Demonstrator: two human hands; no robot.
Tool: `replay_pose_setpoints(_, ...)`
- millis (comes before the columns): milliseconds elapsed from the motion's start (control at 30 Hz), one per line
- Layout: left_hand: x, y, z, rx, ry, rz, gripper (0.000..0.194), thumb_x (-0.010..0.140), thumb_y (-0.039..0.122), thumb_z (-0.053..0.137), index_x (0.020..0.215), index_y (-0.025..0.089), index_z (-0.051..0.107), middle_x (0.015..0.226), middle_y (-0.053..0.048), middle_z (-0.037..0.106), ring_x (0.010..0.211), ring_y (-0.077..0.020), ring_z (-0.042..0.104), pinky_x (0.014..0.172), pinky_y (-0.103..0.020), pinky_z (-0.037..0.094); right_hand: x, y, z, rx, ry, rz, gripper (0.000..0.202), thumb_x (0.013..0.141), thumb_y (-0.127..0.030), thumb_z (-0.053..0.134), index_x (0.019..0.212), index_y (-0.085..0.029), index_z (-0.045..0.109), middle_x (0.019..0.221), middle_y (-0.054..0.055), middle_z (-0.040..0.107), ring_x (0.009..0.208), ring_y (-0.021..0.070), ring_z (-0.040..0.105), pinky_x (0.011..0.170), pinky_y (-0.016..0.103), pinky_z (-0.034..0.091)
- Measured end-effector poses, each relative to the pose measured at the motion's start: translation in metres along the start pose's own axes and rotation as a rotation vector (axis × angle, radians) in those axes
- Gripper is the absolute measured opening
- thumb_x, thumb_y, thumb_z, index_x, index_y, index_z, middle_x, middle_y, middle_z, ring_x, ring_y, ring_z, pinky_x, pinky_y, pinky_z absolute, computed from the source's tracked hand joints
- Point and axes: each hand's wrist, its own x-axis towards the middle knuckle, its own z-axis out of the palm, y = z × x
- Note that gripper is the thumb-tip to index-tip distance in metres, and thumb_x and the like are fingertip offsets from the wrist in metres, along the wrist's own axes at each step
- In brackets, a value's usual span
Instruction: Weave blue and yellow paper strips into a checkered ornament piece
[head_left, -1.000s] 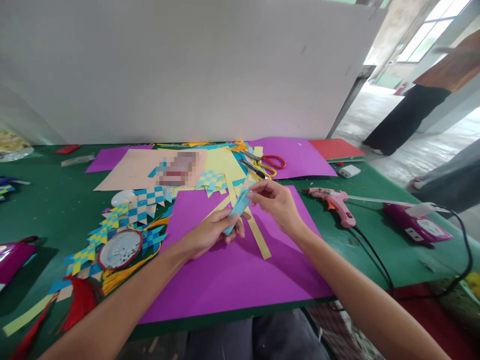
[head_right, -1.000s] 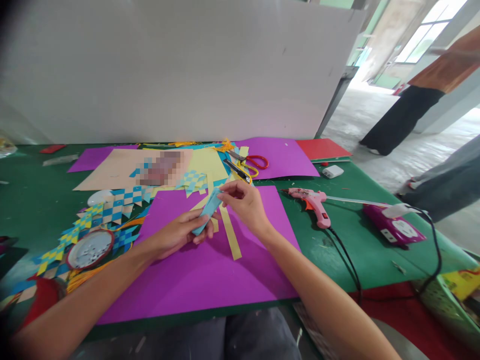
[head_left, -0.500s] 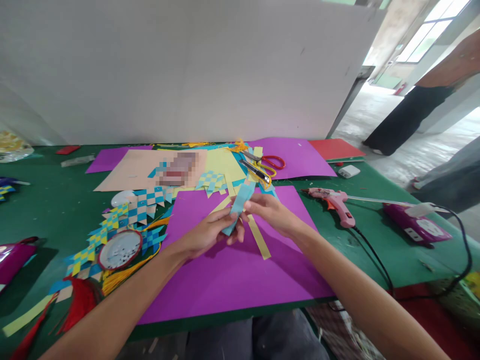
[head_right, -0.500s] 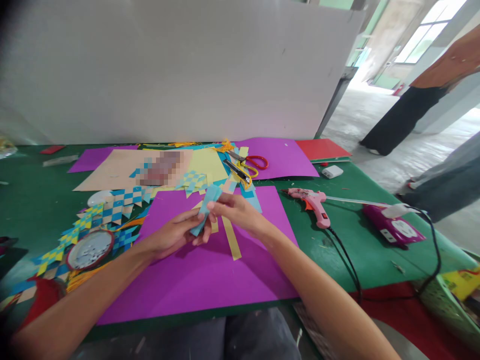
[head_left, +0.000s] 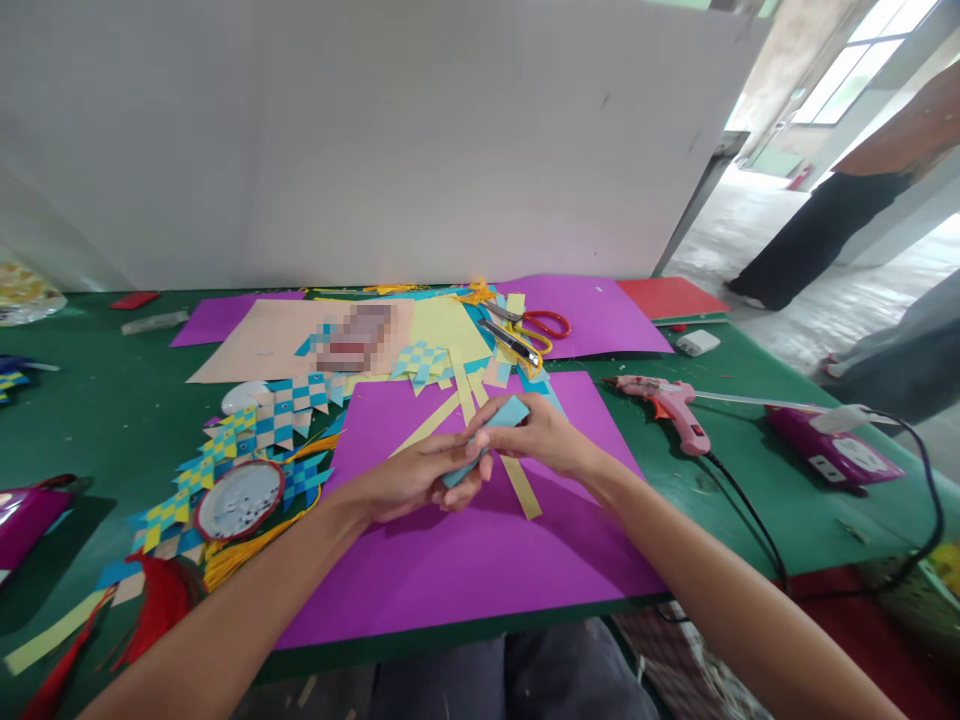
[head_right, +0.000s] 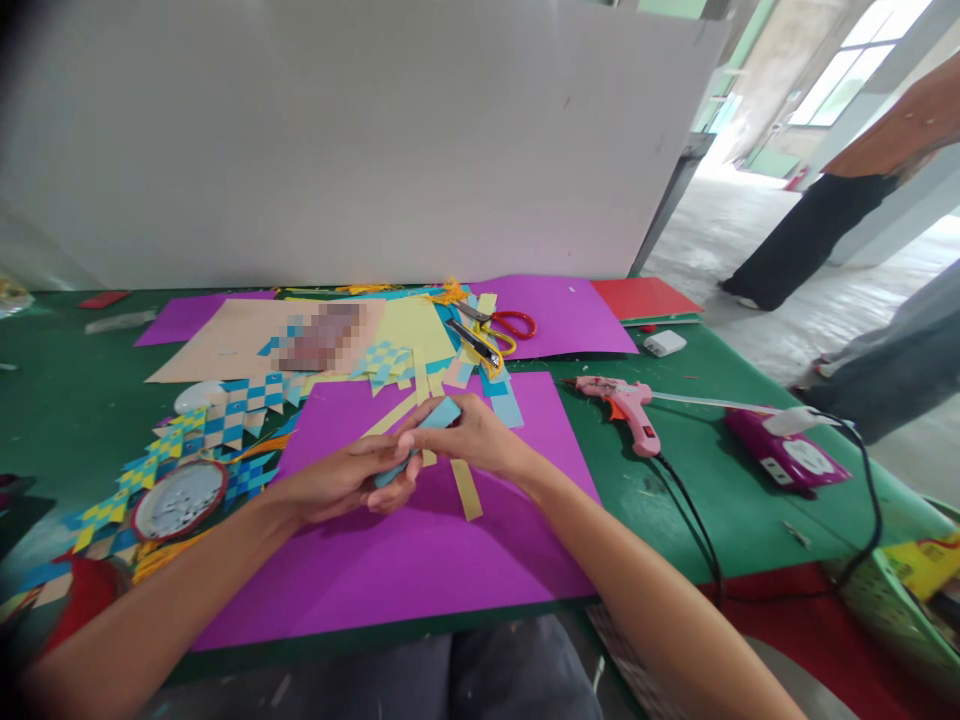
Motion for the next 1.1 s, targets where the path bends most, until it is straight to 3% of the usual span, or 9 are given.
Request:
replay_pose_setpoints(167,0.003,0.002,-0.002,-0.018,0.099,0.063,0.033,0.090,0.049,0.053,0.085,0.017,0.060,0.052,0.004,0.043,0.046,-0.0087,0.033,0.048,-0.023,0.024,0.002,0.002,-0.009,0.224,0.090,-0.012,0.035,0.077,-0.040,0.071,0.100,-0.014,0.068,0.045,-0.012,0.028,0.040,0.0039,0.021,0.041,0.021,0.015)
replay_pose_setpoints(300,0.006,0.006,-0.011,-0.010,0.356,0.198,0.029,0.090,0.046,0.053,0.088,0.018,0.058,0.054,0.006,0.042,0.044,-0.0071,0.029,0.044,-0.021,0.021,0.003,0.005,-0.024,0.285,0.348,-0.115,0.035,0.087,-0.044,0.058,0.109,-0.017,0.065,0.047,-0.012,0.019,0.041,0.0068,0.015,0.041,0.023,0.014)
replay_pose_setpoints(400,0.006,0.009,-0.024,0.181,0.635,0.304,0.028,0.090,0.045,0.052,0.101,0.019,0.058,0.062,0.004,0.049,0.050,-0.0091,0.039,0.046,-0.021,0.026,0.005,0.009,-0.033,-0.007,0.563,-0.128,0.031,0.090,-0.042,0.053,0.100,-0.017,0.068,0.050,-0.008,0.029,0.043,0.0085,0.026,0.043,0.024,0.023)
replay_pose_setpoints(500,0.005,0.010,-0.037,0.431,0.794,0.368,0.029,0.091,0.043,0.048,0.097,0.018,0.060,0.065,0.002,0.054,0.056,-0.0130,0.046,0.054,-0.024,0.034,0.006,0.014,-0.035,-0.588,0.651,-0.197,0.022,0.089,-0.031,0.054,0.087,-0.017,0.072,0.073,0.004,0.057,0.070,0.0163,0.051,0.063,0.030,0.042)
replay_pose_setpoints(633,0.005,0.012,-0.042,0.669,0.884,0.372,0.028,0.089,0.039,0.048,0.086,0.017,0.065,0.083,-0.004,0.064,0.076,-0.0187,0.056,0.072,-0.028,0.040,0.005,0.019,-0.026,-1.051,0.506,-0.287,0.028,0.094,-0.023,0.047,0.087,-0.018,0.074,0.108,0.013,0.063,0.106,0.0266,0.051,0.094,0.044,0.041)
replay_pose_setpoints(733,0.005,0.014,-0.039,0.807,0.874,0.340,0.027,0.089,0.035,0.047,0.086,0.018,0.069,0.091,-0.005,0.065,0.091,-0.0219,0.057,0.080,-0.028,0.038,0.003,0.020,-0.018,-1.072,0.224,-0.338,0.019,0.090,-0.030,0.058,0.097,-0.020,0.073,0.109,0.011,0.064,0.115,0.0263,0.050,0.100,0.044,0.041)
replay_pose_setpoints(833,0.006,0.013,-0.036,0.820,0.876,0.277,0.026,0.087,0.036,0.051,0.090,0.018,0.068,0.081,-0.002,0.064,0.082,-0.0210,0.057,0.072,-0.027,0.039,0.001,0.021,-0.014,-1.075,0.006,-0.351,0.034,0.077,-0.039,0.074,0.106,-0.022,0.072,0.120,0.010,0.060,0.131,0.0301,0.038,0.108,0.047,0.035)
replay_pose_setpoints(933,0.007,0.008,-0.036,0.828,0.894,0.257,0.032,0.084,0.036,0.056,0.109,0.017,0.064,0.074,0.000,0.061,0.070,-0.0179,0.056,0.064,-0.025,0.038,0.000,0.021,-0.012,-1.105,-0.066,-0.304,0.032,0.073,-0.036,0.078,0.103,-0.023,0.073,0.128,0.010,0.057,0.139,0.0324,0.028,0.112,0.050,0.029)
replay_pose_setpoints(1100,0.010,-0.001,-0.041,1.067,0.812,0.227,0.043,0.088,0.035,0.052,0.127,0.018,0.054,0.072,0.000,0.060,0.066,-0.0178,0.056,0.063,-0.027,0.040,0.002,0.023,-0.010,-1.115,-0.102,-0.351,0.010,0.081,-0.027,0.070,0.089,-0.023,0.076,0.123,0.009,0.060,0.137,0.0292,0.033,0.114,0.048,0.027)
